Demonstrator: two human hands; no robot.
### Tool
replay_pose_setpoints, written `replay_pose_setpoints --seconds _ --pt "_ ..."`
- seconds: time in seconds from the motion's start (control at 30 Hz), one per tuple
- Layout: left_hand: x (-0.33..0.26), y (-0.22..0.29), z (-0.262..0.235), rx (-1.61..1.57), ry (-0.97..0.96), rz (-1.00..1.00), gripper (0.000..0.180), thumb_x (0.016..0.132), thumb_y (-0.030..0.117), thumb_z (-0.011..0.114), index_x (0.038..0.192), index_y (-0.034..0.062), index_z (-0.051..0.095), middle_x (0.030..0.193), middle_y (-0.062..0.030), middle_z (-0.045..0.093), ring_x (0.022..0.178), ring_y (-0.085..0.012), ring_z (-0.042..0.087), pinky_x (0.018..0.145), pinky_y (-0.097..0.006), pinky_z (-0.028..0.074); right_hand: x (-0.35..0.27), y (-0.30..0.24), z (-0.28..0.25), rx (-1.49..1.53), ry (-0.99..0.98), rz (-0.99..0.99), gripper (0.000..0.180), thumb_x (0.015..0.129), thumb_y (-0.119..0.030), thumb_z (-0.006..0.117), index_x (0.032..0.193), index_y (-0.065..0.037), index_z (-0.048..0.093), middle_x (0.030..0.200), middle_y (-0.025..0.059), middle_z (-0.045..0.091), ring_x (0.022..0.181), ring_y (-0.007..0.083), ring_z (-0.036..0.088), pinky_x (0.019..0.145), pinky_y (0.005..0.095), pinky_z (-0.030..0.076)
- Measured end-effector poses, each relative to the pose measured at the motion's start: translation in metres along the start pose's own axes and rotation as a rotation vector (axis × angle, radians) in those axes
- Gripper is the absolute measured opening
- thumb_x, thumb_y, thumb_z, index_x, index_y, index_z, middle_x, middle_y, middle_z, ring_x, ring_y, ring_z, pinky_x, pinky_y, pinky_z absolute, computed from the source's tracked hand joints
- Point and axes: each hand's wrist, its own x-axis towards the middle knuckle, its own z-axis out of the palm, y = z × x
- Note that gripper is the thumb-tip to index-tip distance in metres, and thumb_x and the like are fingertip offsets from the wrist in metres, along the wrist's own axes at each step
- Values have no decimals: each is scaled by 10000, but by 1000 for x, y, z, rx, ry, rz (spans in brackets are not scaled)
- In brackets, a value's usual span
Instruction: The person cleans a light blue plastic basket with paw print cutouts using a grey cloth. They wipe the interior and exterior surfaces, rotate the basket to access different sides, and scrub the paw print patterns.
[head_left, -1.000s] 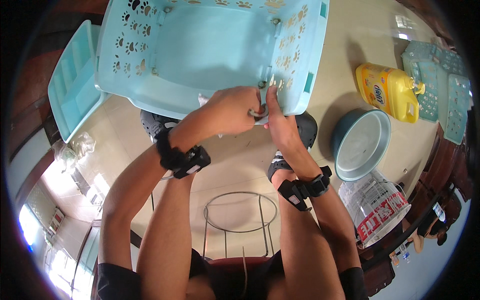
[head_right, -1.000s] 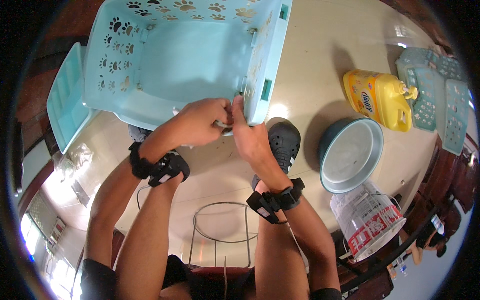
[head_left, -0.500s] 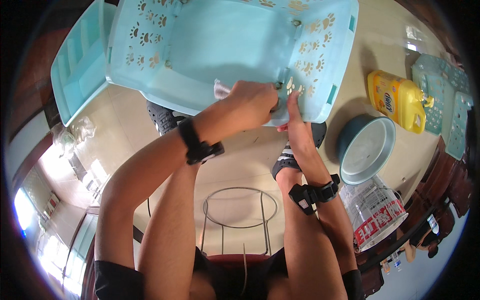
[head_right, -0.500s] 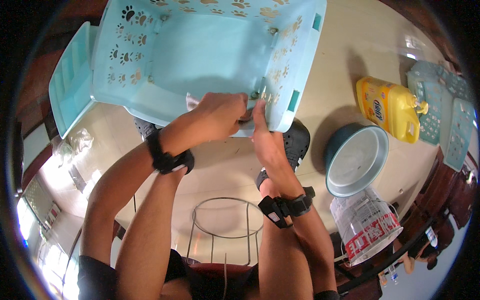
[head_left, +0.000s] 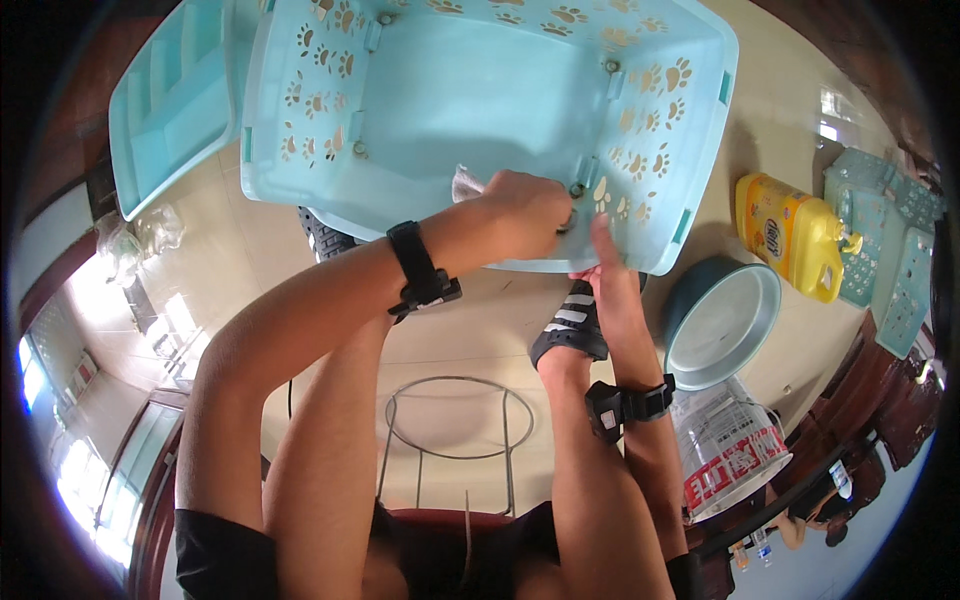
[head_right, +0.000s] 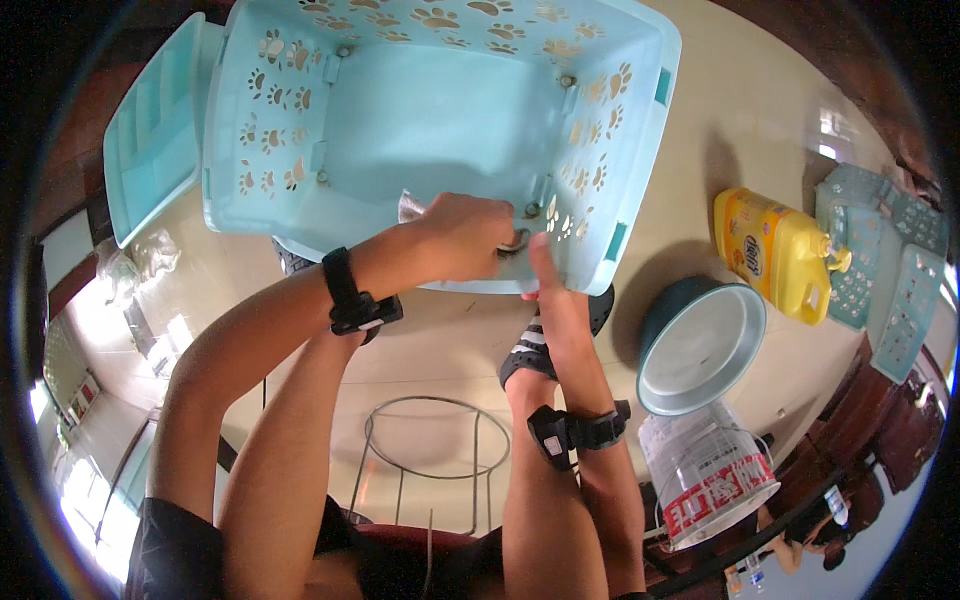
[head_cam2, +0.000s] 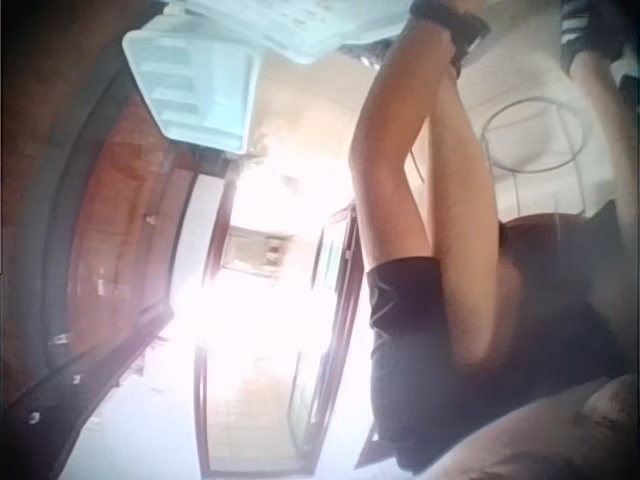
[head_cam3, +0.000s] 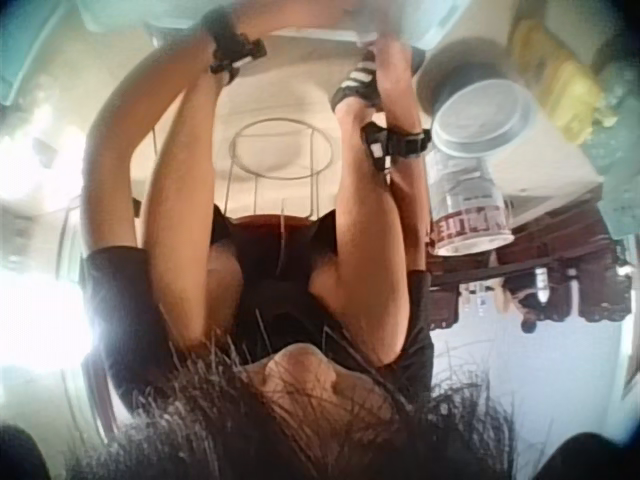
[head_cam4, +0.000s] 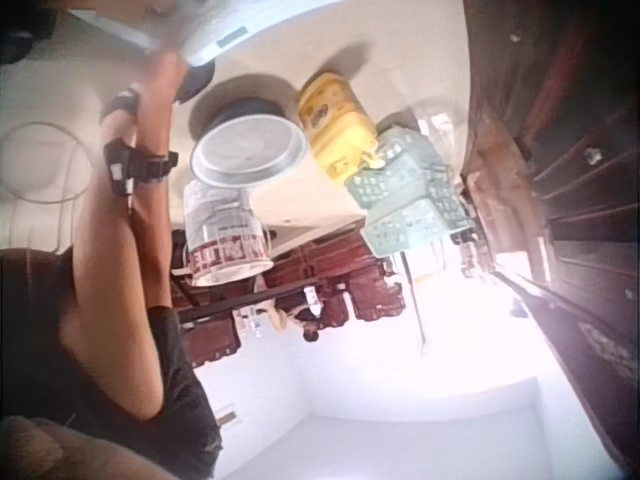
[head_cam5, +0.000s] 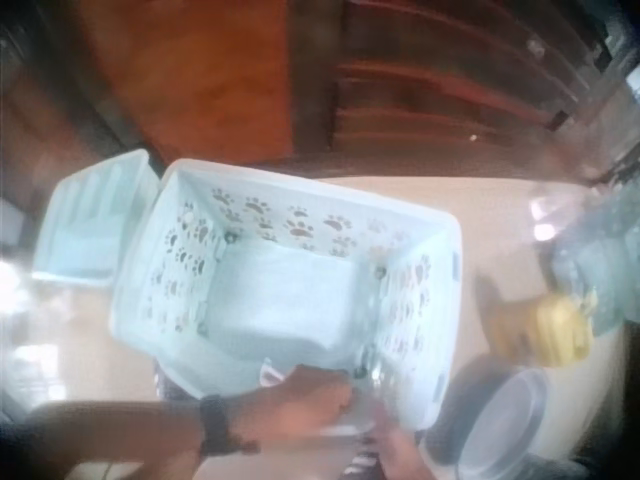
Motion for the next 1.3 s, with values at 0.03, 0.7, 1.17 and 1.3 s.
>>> replay_pose_setpoints --seconds 0.03,0.7,1.17,1.3 --pt "5 -10 6 27 33 -19 184 770 134 624 903 80 739 982 -96 693 889 -326 693 713 -444 558 -4 -7 1 -24 -46 2 544 939 -379 692 1347 -88 481 1150 33 578 932 133 586 802 330 499" --pt "8 -7 2 -557 -47 -194 401 804 77 527 1174 22 671 1008 -201 704 938 -360 679 812 -460 522 -16 -69 -70 257 -460 -150 1036 838 -602 694 1529 27 247 1482 136 436 1327 299 468 1096 452 406" --pt "-45 54 -5 -1078 219 -298 217 732 56 555 860 -89 654 687 -258 601 623 -350 617 625 -441 483 -7 -107 23 194 21 -273 705 1011 -529 504 1375 72 450 1287 143 576 1095 224 595 924 357 478" --pt "-66 66 -19 -1132 288 -212 207 747 64 567 876 -71 656 725 -288 601 658 -434 594 638 -453 479 -20 -110 19 93 151 -299 595 1039 -448 491 1326 73 492 1241 142 604 1057 231 619 883 360 505"
